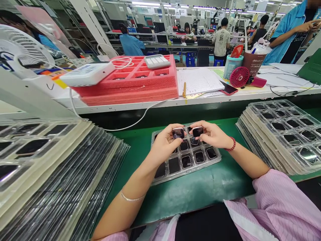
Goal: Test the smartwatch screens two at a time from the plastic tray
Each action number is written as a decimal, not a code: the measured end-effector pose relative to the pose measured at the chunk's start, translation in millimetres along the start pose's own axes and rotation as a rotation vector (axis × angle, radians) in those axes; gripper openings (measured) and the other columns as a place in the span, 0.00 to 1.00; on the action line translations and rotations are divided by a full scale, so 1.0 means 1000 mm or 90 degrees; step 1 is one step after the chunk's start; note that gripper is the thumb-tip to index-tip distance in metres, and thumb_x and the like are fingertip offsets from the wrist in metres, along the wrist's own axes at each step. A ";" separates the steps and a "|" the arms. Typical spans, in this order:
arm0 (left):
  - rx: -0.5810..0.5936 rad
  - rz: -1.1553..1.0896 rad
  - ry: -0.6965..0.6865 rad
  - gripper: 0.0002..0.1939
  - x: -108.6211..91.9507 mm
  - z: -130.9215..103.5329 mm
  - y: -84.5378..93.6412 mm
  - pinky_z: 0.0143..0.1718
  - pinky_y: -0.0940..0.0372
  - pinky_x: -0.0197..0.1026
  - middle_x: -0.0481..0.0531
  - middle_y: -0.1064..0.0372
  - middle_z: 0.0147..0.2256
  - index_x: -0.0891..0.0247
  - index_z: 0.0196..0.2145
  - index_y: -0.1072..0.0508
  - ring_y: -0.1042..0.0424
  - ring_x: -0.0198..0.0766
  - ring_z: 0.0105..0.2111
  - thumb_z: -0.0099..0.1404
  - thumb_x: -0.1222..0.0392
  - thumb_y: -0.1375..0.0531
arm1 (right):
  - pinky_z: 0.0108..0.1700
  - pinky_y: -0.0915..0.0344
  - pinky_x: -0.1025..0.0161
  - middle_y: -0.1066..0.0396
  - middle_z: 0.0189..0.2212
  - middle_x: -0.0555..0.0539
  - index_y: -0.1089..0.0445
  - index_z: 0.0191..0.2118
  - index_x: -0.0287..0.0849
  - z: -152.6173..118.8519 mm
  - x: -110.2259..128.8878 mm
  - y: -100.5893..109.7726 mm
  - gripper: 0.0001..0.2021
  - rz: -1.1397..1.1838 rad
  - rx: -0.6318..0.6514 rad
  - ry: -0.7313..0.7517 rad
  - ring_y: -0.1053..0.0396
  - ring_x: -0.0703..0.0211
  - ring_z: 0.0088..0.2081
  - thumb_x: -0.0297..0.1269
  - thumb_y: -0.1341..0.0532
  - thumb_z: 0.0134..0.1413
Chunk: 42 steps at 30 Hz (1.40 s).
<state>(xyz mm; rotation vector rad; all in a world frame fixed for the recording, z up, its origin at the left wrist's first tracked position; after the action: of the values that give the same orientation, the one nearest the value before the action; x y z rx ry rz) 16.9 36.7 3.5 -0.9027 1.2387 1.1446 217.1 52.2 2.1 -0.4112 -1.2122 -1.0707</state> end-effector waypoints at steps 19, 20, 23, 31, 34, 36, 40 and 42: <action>0.033 -0.291 0.123 0.37 0.001 0.006 0.003 0.25 0.36 0.30 0.55 0.23 0.42 0.61 0.54 0.30 0.26 0.33 0.29 0.46 0.62 0.25 | 0.29 0.28 0.72 0.27 0.45 0.47 0.39 0.59 0.45 0.007 -0.018 0.010 0.34 0.360 -0.025 -0.154 0.30 0.69 0.30 0.34 0.28 0.46; 0.035 -0.330 0.136 0.34 0.001 0.006 0.004 0.23 0.36 0.30 0.55 0.23 0.43 0.62 0.52 0.28 0.27 0.31 0.28 0.46 0.59 0.25 | 0.28 0.28 0.72 0.26 0.46 0.46 0.38 0.58 0.44 0.008 -0.020 0.011 0.31 0.406 -0.028 -0.179 0.30 0.69 0.28 0.39 0.29 0.49; 0.031 -0.398 0.178 0.28 0.002 0.007 0.009 0.21 0.37 0.30 0.57 0.23 0.43 0.62 0.48 0.23 0.30 0.30 0.25 0.55 0.43 0.30 | 0.25 0.30 0.71 0.24 0.44 0.42 0.35 0.55 0.41 0.009 -0.023 0.013 0.26 0.496 -0.020 -0.252 0.30 0.68 0.25 0.57 0.45 0.63; 0.021 -0.400 0.206 0.29 0.007 0.007 0.016 0.18 0.41 0.33 0.57 0.23 0.41 0.61 0.46 0.22 0.33 0.31 0.23 0.64 0.34 0.42 | 0.25 0.33 0.67 0.22 0.38 0.41 0.34 0.51 0.42 0.010 -0.027 0.012 0.34 0.531 -0.024 -0.293 0.32 0.64 0.22 0.65 0.60 0.63; 0.025 -0.372 0.170 0.29 0.005 0.008 0.013 0.19 0.39 0.34 0.58 0.23 0.40 0.62 0.49 0.24 0.31 0.33 0.24 0.61 0.36 0.38 | 0.24 0.32 0.68 0.22 0.39 0.42 0.35 0.51 0.42 0.009 -0.028 0.011 0.30 0.553 -0.013 -0.288 0.30 0.64 0.24 0.64 0.53 0.61; 0.042 -0.324 0.148 0.29 0.007 0.009 0.008 0.21 0.37 0.33 0.57 0.23 0.40 0.62 0.51 0.27 0.28 0.35 0.26 0.56 0.44 0.31 | 0.25 0.31 0.69 0.23 0.42 0.42 0.36 0.52 0.42 0.010 -0.028 0.009 0.25 0.526 0.003 -0.263 0.28 0.65 0.26 0.57 0.41 0.57; 0.063 -0.212 0.119 0.36 0.020 0.014 0.000 0.27 0.33 0.34 0.56 0.24 0.42 0.61 0.54 0.34 0.21 0.41 0.35 0.49 0.61 0.26 | 0.31 0.26 0.69 0.25 0.45 0.44 0.40 0.55 0.44 0.009 -0.030 0.001 0.31 0.386 -0.014 -0.193 0.26 0.66 0.31 0.33 0.30 0.45; 0.061 -0.177 0.093 0.36 0.025 0.015 -0.001 0.29 0.32 0.35 0.57 0.24 0.44 0.61 0.55 0.36 0.20 0.43 0.37 0.51 0.61 0.28 | 0.30 0.27 0.68 0.25 0.43 0.45 0.39 0.55 0.43 0.009 -0.027 -0.002 0.30 0.293 -0.036 -0.154 0.27 0.66 0.31 0.29 0.31 0.45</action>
<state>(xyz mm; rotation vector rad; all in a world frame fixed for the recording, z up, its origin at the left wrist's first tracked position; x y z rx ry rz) 20.3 54.4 -18.7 -1.0639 1.2288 0.8046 211.1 69.7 -20.1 -0.8382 -1.2215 -0.6701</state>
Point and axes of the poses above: each hand's wrist, its own z-axis towards the middle knuckle, its own y-axis out of the back of the hand, x = y × z, the point moved 3 cm from there along z, towards the middle knuckle
